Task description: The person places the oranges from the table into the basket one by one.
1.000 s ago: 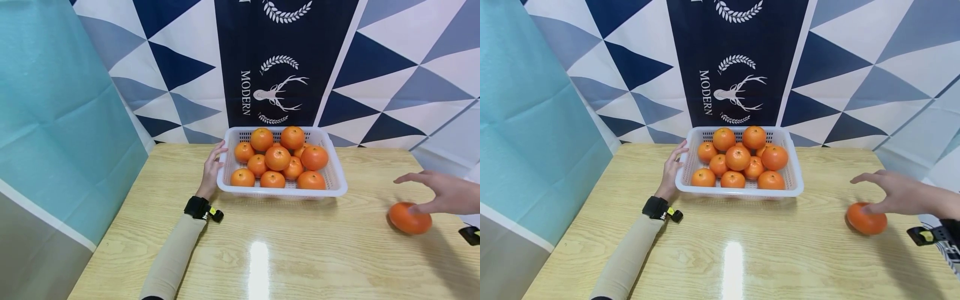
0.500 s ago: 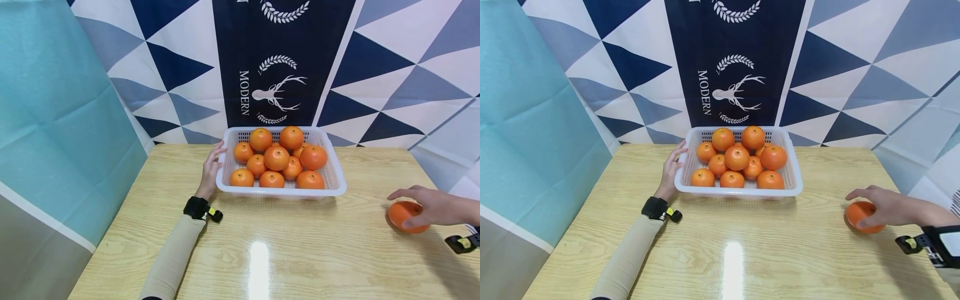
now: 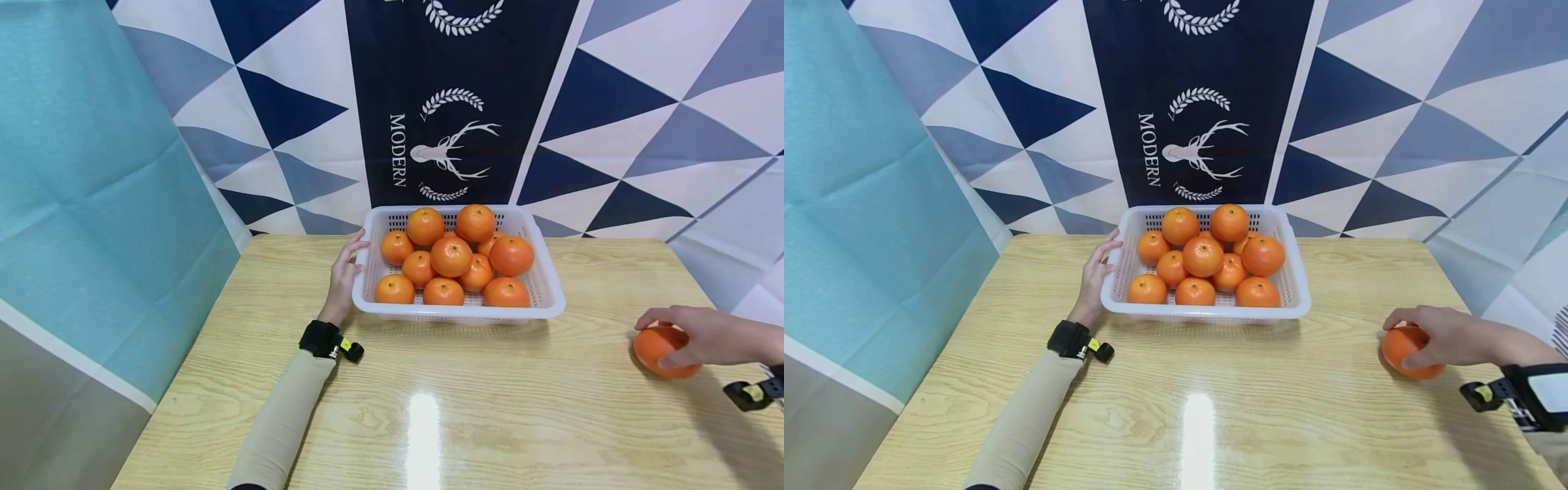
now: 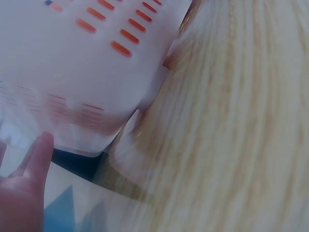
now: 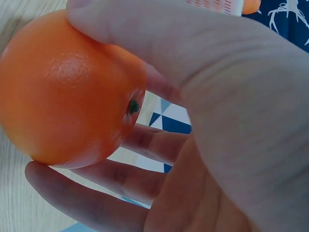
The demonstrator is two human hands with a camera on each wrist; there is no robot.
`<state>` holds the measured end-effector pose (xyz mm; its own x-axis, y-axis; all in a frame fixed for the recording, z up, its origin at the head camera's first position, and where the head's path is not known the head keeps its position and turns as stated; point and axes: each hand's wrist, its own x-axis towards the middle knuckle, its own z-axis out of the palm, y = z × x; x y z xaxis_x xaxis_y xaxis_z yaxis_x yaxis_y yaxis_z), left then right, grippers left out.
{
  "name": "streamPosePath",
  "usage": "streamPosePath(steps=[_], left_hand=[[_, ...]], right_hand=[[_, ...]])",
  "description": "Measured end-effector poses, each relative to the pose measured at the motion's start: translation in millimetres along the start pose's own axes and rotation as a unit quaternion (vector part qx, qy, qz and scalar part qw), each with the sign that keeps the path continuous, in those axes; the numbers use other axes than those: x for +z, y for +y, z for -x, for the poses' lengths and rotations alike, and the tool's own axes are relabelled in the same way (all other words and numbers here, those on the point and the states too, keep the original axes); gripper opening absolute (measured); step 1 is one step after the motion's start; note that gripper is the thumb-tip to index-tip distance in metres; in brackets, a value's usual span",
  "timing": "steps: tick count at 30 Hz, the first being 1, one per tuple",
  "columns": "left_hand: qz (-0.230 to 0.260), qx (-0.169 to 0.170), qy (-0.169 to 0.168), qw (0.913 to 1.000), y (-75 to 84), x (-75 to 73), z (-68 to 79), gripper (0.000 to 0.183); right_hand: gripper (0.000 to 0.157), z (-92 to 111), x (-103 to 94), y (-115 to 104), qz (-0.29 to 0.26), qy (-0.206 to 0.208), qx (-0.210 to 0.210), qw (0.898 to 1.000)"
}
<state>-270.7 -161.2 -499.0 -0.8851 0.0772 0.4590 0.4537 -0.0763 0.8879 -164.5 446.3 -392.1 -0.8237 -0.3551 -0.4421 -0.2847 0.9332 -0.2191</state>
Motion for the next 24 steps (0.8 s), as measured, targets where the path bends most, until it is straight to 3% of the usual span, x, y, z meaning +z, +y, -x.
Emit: streamPosePath(steps=[6,15,19,24], left_hand=[[-0.011,-0.021,0.003,0.9997,12.1,4.5,1.9,0.054],[0.004,-0.041,-0.001,0.9992,-60.0,-19.1,-11.5,0.053],[0.009,-0.045,-0.004,0.9989,-77.1,-26.0,-14.2,0.053],[0.003,-0.047,-0.005,0.9989,-78.1,-25.6,-15.5,0.054]], right_hand=[[0.055,0.5,0.1,-1.3,-0.012,0.002,-0.005,1.000],[0.054,3.3,-1.9,-0.4,-0.011,0.016,-0.016,1.000],[0.055,3.7,-6.9,-1.3,-0.001,0.034,-0.021,0.999],[0.057,4.2,-16.2,-7.4,-0.003,0.037,-0.016,0.999]])
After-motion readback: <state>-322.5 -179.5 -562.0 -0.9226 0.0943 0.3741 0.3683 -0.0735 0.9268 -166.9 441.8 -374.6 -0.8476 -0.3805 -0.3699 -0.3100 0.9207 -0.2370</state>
